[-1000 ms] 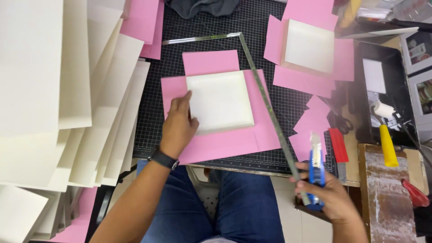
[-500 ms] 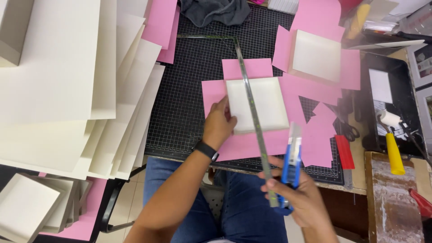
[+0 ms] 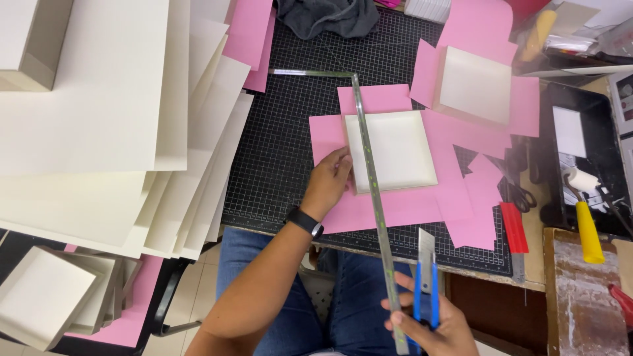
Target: Cutting and preparing pink paper liners for white gift boxes using a utility knife and an L-square ruler
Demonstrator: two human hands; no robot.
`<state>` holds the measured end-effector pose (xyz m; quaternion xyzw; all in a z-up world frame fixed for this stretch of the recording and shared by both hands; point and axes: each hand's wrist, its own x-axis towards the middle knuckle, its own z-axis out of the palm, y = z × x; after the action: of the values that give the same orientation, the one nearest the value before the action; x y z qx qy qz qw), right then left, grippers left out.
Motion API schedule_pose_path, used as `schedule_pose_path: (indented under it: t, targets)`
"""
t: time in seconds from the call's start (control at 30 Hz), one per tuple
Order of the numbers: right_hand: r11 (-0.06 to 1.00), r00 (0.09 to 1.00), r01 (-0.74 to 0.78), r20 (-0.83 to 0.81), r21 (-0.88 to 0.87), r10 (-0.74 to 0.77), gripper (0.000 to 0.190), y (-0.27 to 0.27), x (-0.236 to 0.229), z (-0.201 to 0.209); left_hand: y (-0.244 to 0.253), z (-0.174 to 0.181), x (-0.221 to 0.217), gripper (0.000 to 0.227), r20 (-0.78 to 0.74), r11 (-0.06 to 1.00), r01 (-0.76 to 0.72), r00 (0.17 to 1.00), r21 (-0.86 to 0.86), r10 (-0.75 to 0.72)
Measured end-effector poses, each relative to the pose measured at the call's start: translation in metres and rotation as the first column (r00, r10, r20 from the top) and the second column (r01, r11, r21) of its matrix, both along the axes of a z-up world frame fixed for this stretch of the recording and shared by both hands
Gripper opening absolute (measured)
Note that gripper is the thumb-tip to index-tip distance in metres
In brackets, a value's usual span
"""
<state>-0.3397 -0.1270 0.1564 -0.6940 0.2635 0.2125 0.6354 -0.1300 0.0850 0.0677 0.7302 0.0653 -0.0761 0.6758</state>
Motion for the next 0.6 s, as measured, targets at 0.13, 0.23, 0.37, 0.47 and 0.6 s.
schedule_pose_path:
  t: [0.13, 0.23, 0.37, 0.47, 0.6]
  targets:
    - [0.997, 0.999, 0.017, -0.034, -0.071, -0.020, 0.068, -0.009, -0.005, 0.014, -0.005, 0.002, 0.001, 0.057, 0.007, 1.000, -0.015, 1.000, -0.023, 0.015]
    - [0.992, 0.979, 0.129, -0.157, 0.000, -0.127, 0.069, -0.006, -0.004, 0.011, -0.006, 0.010, 0.000, 0.047, -0.001, 0.999, -0.004, 1.000, -0.038, 0.004]
    - [0.999, 0.996, -0.030, -0.089, -0.026, 0.027, 0.066, 0.016, 0.001, -0.006, 0.001, 0.001, 0.003, 0.032, -0.055, 0.999, -0.023, 0.998, -0.027, 0.022]
    - [0.999, 0.996, 0.048, -0.081, 0.003, -0.048, 0.062, 0.027, -0.008, -0.033, 0.010, 0.002, 0.004, 0.031, -0.031, 0.995, 0.052, 0.998, 0.089, -0.050]
    - [0.991, 0.990, 0.119, -0.089, 0.058, -0.114, 0.060, 0.027, -0.013, -0.058, 0.013, -0.008, 0.017, 0.014, 0.035, 0.876, 0.126, 0.986, 0.465, -0.160]
